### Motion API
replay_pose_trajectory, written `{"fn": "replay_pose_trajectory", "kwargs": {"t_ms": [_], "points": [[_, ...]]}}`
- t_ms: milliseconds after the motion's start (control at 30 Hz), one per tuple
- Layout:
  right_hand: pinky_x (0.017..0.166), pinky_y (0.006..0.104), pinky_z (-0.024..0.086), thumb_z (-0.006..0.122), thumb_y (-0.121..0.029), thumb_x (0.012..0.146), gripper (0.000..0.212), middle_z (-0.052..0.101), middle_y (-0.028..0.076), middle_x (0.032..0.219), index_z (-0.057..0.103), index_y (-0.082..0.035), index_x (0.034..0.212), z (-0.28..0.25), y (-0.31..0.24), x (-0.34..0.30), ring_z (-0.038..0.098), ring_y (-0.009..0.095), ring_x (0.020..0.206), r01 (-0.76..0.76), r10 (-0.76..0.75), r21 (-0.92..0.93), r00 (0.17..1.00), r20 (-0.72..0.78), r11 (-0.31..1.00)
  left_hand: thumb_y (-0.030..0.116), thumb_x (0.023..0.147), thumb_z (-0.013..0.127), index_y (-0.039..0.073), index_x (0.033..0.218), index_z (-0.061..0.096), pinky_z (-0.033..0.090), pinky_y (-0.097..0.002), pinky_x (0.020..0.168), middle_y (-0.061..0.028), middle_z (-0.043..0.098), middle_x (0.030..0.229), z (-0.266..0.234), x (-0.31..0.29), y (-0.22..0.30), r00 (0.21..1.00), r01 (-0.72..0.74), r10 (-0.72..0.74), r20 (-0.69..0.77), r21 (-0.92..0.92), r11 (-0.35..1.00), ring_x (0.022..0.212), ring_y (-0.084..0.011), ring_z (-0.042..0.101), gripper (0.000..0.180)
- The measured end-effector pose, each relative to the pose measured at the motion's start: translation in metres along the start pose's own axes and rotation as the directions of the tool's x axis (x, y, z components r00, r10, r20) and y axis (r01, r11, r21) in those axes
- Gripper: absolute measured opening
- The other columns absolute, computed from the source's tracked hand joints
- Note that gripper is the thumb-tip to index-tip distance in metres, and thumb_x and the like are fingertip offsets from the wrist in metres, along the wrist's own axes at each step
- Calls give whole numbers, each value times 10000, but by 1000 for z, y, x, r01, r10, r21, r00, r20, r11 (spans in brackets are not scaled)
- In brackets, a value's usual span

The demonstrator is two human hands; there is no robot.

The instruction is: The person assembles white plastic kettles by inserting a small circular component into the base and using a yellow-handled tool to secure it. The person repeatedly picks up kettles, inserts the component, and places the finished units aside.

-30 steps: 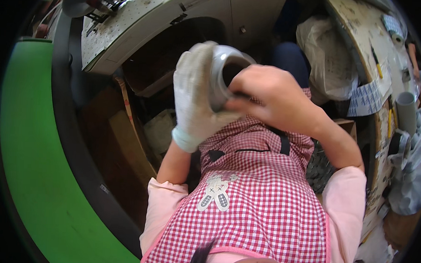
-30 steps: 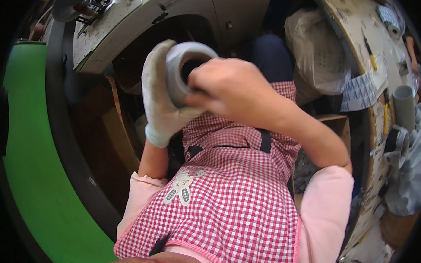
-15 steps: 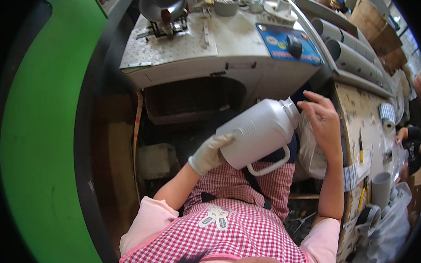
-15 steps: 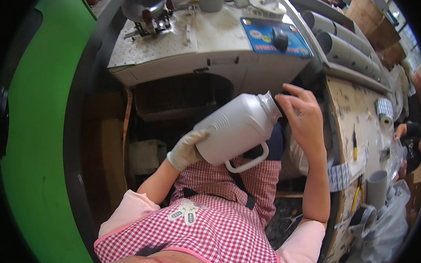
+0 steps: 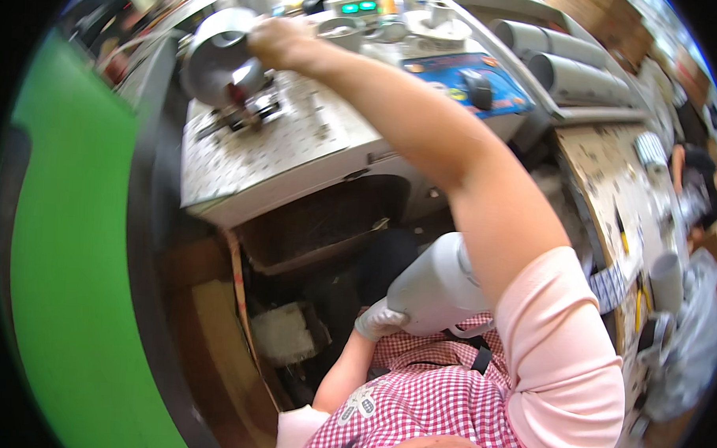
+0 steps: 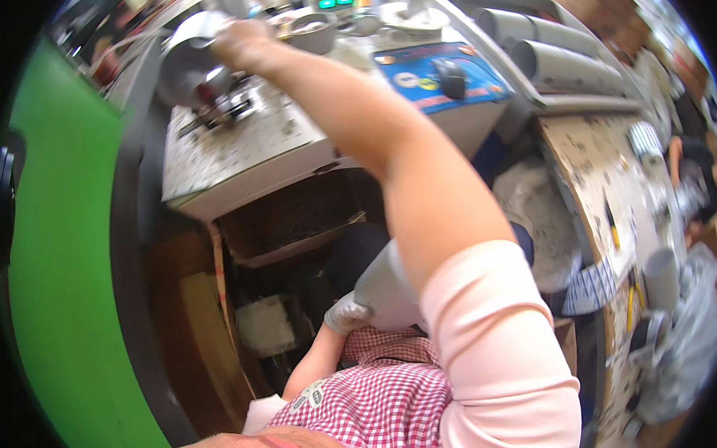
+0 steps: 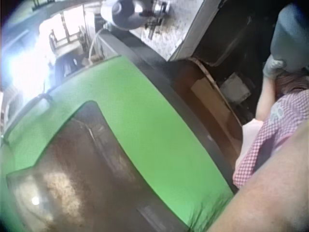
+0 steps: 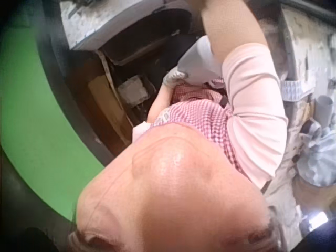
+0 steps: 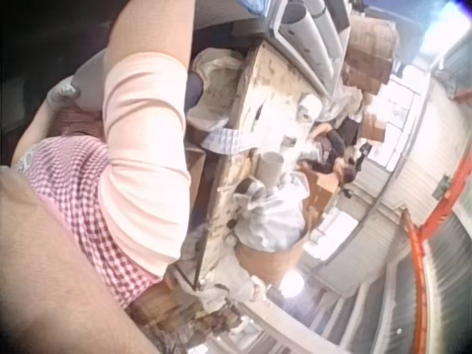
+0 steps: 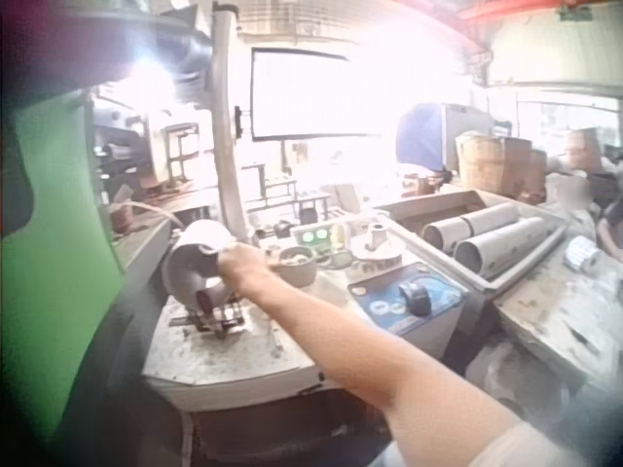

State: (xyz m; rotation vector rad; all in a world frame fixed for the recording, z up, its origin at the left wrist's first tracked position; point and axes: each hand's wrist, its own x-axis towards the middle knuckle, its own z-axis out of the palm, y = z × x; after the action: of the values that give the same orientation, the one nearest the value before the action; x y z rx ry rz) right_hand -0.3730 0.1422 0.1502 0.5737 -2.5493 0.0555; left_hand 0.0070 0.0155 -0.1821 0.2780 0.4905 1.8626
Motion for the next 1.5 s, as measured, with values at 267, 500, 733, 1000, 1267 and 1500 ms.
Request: {"fn": "replay_pose_trajectory", "kwargs": {"t_ms": [267,500,733,1000,1267,1500], "points": [[698,380,599,631,-293,956,377,788,136,957,730,-11,1186,-55,163,-117,771,204,836,-544,606,702,770,201,459,169,712,890,-43,1488,458,476,-402,1069,-112,631,1377,-18,-6,-4,992,69,-71,-103,-22,997,1238,-250,615,913],[624,346,554,447,-289,1051,381,744,136,856,682,10,1079,-166,352,-374,700,205,692,-770,944,636,247,221,52,168,712,890,-43,1488,458,475,-403,1071,-113,631,1379,-18,2,-2,982,102,-108,-153,-51,993,1242,-252,614,913],[411,243,414,480,-231,1007,314,701,84,741,646,23,928,-151,403,-438,584,103,517,-810,988,582,137,73,69,167,711,889,-43,1489,458,474,-404,1073,-115,630,1381,-10,8,3,968,152,-159,-196,-48,987,1246,-254,613,913],[587,370,561,440,-232,971,446,734,125,690,696,56,747,-136,447,-455,683,204,548,-997,983,-4,82,-166,83,166,711,889,-42,1489,458,473,-404,1076,-117,630,1383,-7,8,10,950,176,-187,-251,-65,982,1250,-257,612,913],[884,554,552,420,-208,962,414,736,298,1040,542,93,1219,-53,449,-454,725,457,982,-944,879,-285,271,-391,165,165,711,888,-42,1490,458,471,-405,1078,-119,629,1385,-4,12,12,933,202,-220,-285,-91,975,1254,-259,611,914],[857,514,573,511,-197,958,763,759,234,1095,214,198,1538,-19,456,-417,761,381,965,-833,953,-551,207,-221,53,164,710,888,-41,1490,458,470,-406,1080,-120,629,1387,-2,20,11,925,211,-228,-303,-89,973,1258,-262,610,914]]}}
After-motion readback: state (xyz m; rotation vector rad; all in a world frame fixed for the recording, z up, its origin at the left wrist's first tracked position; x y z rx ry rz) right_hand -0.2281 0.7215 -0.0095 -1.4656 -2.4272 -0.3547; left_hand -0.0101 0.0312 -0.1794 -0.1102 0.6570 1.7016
